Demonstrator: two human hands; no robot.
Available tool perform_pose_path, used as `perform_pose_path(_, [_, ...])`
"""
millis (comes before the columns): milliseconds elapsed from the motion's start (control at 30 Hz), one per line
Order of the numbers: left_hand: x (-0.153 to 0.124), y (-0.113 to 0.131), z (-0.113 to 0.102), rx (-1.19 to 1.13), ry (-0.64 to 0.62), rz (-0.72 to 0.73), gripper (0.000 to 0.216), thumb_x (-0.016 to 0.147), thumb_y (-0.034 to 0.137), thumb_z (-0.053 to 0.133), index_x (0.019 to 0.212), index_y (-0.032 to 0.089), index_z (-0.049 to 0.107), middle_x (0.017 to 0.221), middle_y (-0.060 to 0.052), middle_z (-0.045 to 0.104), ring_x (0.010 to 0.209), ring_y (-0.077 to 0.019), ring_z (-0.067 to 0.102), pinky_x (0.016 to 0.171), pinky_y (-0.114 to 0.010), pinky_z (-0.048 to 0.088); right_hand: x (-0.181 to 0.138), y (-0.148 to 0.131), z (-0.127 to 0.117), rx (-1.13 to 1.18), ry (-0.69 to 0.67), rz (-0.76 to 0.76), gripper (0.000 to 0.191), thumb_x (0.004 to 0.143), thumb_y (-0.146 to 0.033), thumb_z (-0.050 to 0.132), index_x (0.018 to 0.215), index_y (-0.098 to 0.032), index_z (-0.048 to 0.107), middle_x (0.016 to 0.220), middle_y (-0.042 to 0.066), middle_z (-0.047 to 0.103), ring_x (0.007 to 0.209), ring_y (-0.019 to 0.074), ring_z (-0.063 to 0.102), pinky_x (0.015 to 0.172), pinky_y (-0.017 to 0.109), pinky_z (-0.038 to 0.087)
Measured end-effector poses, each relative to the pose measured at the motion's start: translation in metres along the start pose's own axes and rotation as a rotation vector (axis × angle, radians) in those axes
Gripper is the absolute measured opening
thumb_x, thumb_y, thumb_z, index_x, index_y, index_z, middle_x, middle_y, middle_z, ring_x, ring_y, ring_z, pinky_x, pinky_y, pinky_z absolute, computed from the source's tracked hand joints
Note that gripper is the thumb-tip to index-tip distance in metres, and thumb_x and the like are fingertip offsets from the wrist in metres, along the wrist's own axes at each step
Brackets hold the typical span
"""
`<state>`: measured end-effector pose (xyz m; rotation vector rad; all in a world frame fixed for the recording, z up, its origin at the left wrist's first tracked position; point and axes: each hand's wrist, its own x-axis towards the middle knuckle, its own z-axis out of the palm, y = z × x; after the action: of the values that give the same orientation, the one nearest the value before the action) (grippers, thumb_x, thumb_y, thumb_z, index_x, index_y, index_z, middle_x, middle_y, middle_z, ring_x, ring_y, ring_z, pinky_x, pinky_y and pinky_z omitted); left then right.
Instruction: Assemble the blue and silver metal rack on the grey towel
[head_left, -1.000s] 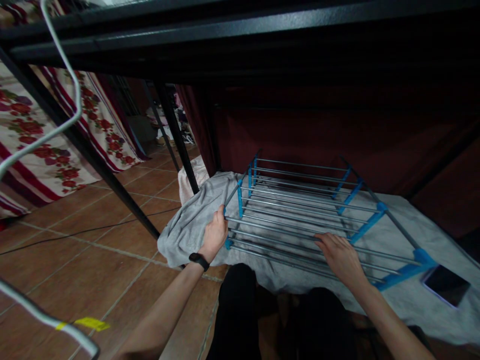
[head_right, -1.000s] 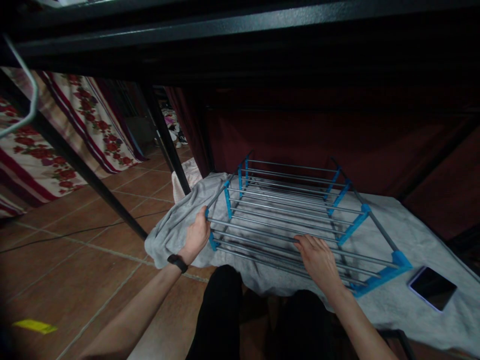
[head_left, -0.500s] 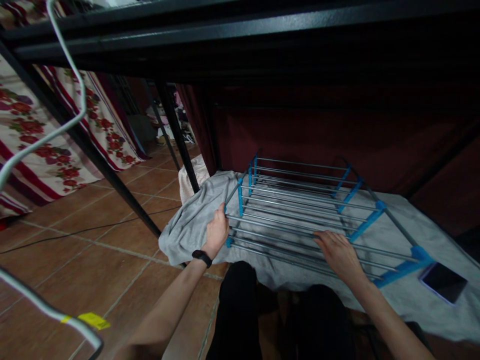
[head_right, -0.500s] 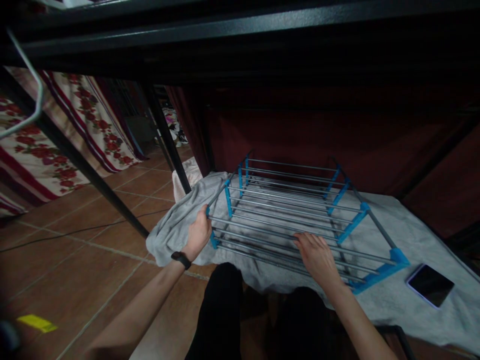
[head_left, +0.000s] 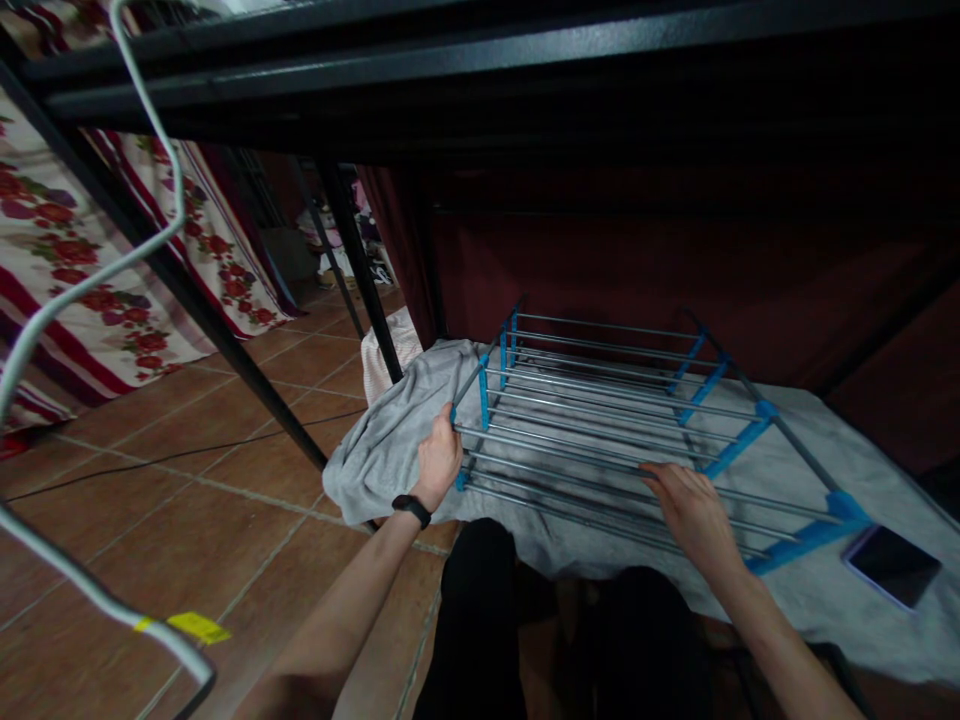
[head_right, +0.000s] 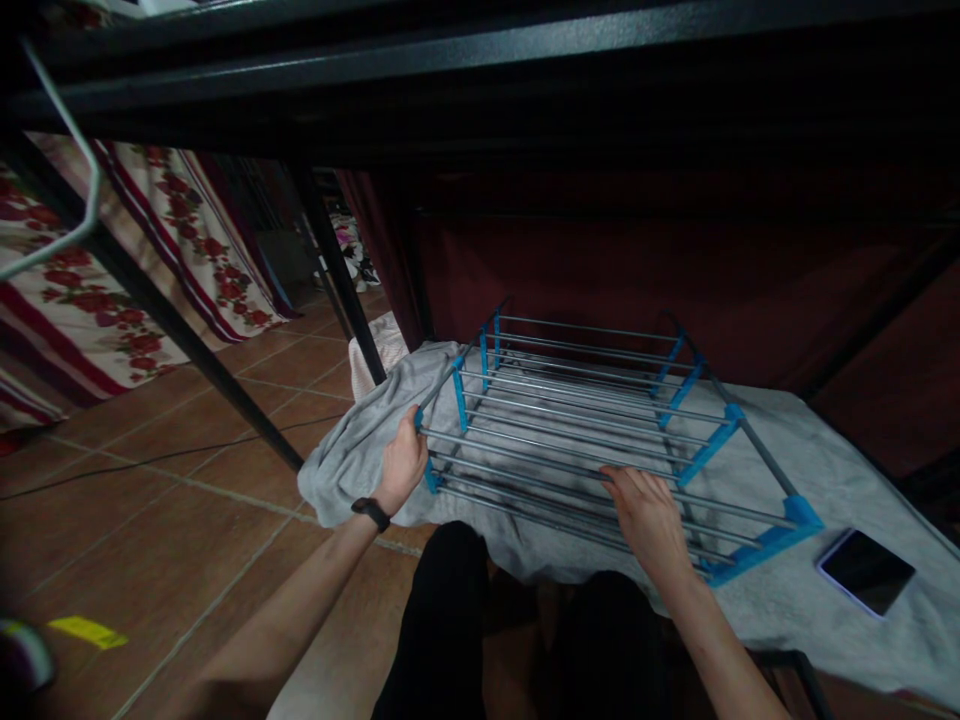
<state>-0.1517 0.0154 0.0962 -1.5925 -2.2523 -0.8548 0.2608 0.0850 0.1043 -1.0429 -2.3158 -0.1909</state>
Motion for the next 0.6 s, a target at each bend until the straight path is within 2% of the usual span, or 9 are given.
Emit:
perform_pose_path(200, [0.0,0.001,0.002,0.021,0.004,-0.017,0.057,0.09,0.014,0.036,0.146,0.013,0.028,0.123,-0.016,0.061,0.095,-0.0239,0.066,0.081,-0.035,0.051,0.001,-0.003,0.0,0.003,0.016,0.02,0.024,0.094,-0.033,0.047,0.112,-0.023,0.059,0.096,0.004,0.068,0.089,0.0207,0.06,0.081,0.035,0.041])
perform_pose_path(367, [0.001,0.005,-0.005,0.14,-0.048,0.004,0.057,0.09,0.015,0.037,0.146,0.012,0.027,0.112,-0.015,0.063,0.085,-0.022,0.067,0.072,-0.032,0.051,-0.001,0.0,0.003,0.003,0.014,0.014,0.024,0.094,-0.033,0.048,0.114,-0.024,0.059,0.097,0.003,0.068,0.093,0.0201,0.06,0.085,0.035,0.042])
perform_pose_path(500, [0.003,0.004,-0.013,0.231,-0.092,0.052,0.056,0.091,0.018,0.037,0.146,0.01,0.028,0.106,-0.015,0.063,0.08,-0.0224,0.066,0.068,-0.032,0.05,-0.009,0.0,0.004,-0.031,0.065,-0.023,0.033,0.093,-0.032,0.05,0.125,-0.024,0.054,0.114,0.005,0.066,0.107,0.0205,0.059,0.1,0.04,0.038])
perform_pose_path(600, [0.003,0.001,-0.018,0.284,-0.103,0.106,0.055,0.094,0.021,0.035,0.147,0.008,0.027,0.102,-0.015,0.062,0.083,-0.0237,0.065,0.07,-0.033,0.049,-0.022,0.003,0.001,-0.07,0.158,0.022,0.044,0.092,-0.033,0.051,0.135,-0.024,0.047,0.126,0.007,0.061,0.118,0.0236,0.055,0.107,0.046,0.034])
